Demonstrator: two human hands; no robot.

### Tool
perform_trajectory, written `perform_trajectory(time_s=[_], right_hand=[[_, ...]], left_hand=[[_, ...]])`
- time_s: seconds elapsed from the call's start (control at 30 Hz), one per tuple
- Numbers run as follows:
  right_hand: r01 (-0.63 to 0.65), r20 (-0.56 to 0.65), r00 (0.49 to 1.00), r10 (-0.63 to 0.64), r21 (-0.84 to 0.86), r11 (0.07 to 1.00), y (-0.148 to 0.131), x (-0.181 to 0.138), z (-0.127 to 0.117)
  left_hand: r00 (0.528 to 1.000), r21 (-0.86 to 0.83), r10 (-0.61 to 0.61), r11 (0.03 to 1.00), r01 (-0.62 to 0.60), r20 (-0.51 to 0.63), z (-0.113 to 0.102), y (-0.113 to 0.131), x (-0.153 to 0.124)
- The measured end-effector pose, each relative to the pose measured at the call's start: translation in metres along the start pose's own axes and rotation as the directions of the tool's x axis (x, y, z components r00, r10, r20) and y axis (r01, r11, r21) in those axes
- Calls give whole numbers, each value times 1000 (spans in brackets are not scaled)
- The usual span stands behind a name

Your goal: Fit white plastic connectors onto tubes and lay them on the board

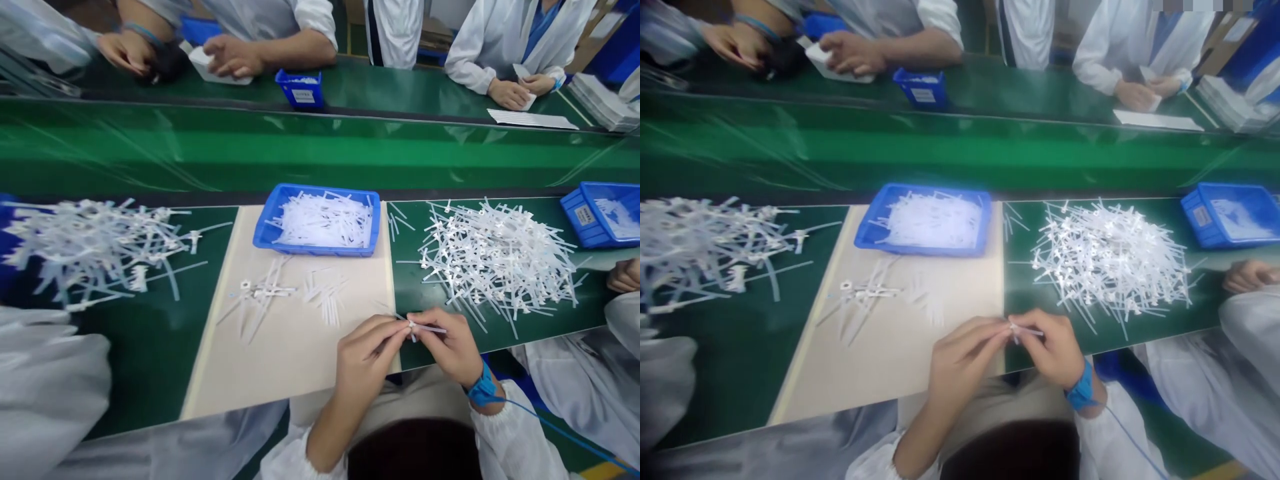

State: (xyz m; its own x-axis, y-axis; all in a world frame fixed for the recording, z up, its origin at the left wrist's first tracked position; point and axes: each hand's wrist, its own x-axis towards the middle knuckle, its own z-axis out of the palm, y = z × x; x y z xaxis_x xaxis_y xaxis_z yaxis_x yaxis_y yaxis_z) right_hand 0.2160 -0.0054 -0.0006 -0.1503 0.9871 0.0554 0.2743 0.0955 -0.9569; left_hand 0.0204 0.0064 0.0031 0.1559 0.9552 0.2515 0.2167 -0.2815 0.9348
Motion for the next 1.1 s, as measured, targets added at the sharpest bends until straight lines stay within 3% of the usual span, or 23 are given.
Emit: perform_trajectory(time_s=[0.23, 0.37, 0.67, 0.9, 1.1], right_hand=[[-17, -5, 1000, 17, -25, 1000, -1, 0, -2], [-76, -26, 997, 78, 95, 993, 0, 3, -2], [-182, 17, 982, 186, 320, 930, 10, 3, -7], [-134, 14, 990, 138, 353, 926, 12, 7, -5], [-99, 28, 995, 95, 340, 935, 15, 8, -6]], left_hand=[[999, -60, -15, 998, 13, -30, 1, 0, 4], [998, -109, -56, 993, 53, -25, 1, 0, 6], [999, -217, 16, 976, -5, 50, -3, -4, 7], [993, -202, -121, 972, 118, 0, 1, -3, 5], [1000, -149, -11, 989, 12, 9, 3, 0, 7]])
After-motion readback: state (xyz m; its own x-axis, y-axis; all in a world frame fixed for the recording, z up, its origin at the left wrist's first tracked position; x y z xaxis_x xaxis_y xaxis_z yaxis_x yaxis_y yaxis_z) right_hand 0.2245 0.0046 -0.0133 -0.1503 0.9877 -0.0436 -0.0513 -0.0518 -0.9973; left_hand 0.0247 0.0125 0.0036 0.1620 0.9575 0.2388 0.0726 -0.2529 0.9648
